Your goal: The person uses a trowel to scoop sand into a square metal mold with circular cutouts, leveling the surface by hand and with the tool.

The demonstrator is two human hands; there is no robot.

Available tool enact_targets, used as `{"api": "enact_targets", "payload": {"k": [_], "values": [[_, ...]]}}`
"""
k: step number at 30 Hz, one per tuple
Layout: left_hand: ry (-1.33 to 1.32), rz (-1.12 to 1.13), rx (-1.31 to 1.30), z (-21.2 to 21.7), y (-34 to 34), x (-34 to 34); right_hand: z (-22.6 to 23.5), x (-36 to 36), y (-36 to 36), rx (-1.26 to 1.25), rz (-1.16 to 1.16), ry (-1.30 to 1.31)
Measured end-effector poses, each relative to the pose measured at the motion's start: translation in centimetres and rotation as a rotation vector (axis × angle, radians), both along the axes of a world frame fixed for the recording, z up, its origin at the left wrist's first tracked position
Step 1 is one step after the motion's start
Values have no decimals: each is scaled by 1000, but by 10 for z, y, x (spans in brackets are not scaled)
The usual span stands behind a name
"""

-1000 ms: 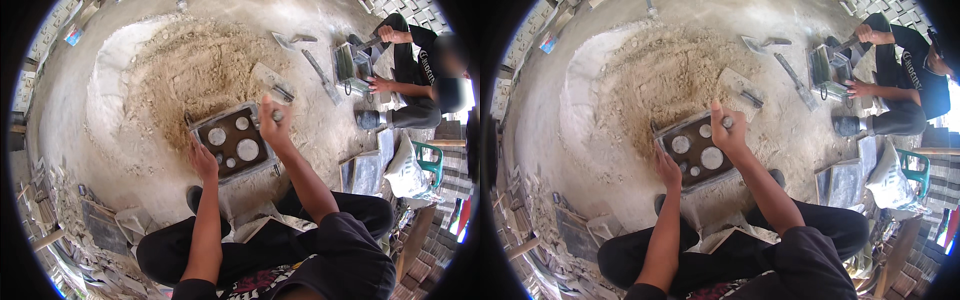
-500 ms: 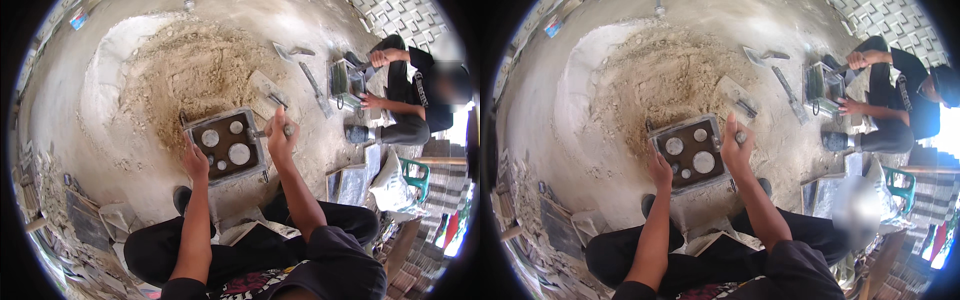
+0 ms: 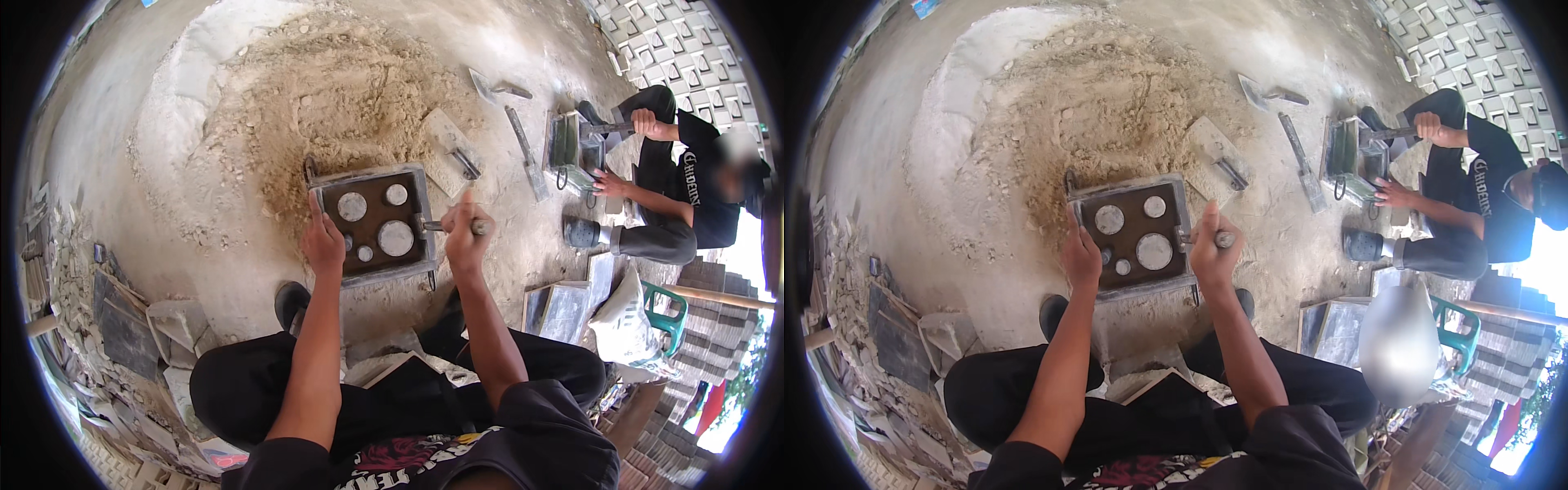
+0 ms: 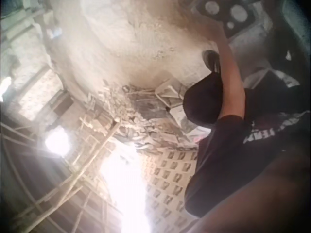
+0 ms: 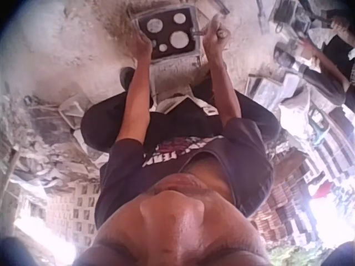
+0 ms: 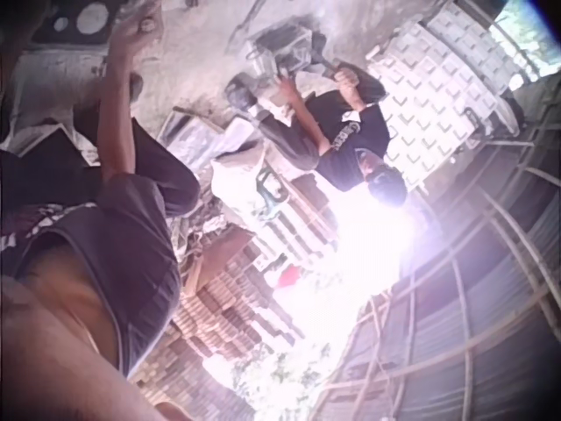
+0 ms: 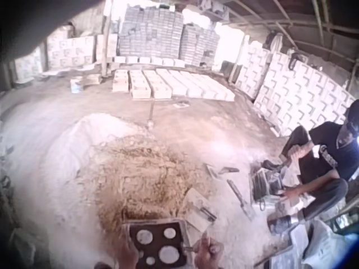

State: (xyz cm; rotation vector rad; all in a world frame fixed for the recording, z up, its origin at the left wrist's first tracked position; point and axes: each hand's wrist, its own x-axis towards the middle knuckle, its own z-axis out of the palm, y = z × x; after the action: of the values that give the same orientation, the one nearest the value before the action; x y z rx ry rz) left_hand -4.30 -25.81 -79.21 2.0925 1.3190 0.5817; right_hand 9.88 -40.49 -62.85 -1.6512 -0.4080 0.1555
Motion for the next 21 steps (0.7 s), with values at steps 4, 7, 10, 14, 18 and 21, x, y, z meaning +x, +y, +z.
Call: {"api": "enact_targets", "payload": {"k": [4, 7, 10, 14, 18, 21], "values": [[-26, -8, -15, 3, -1, 4, -3, -4, -12, 57, 1, -76], [-21, -7, 9, 3, -1, 3, -17, -13, -9, -65, -32, -62], [-38, 7, 81, 3, 1, 1, 4, -12, -12, 23, -40, 57], [-35, -20, -8, 9, -2, 5, -41, -19, -32, -16, -43, -114], [-56, -2, -9, 10, 0, -1, 5, -29, -13, -43, -60, -12], [-14, -3, -1, 12, 0, 4, 0, -37, -24, 35, -98, -114]]}}
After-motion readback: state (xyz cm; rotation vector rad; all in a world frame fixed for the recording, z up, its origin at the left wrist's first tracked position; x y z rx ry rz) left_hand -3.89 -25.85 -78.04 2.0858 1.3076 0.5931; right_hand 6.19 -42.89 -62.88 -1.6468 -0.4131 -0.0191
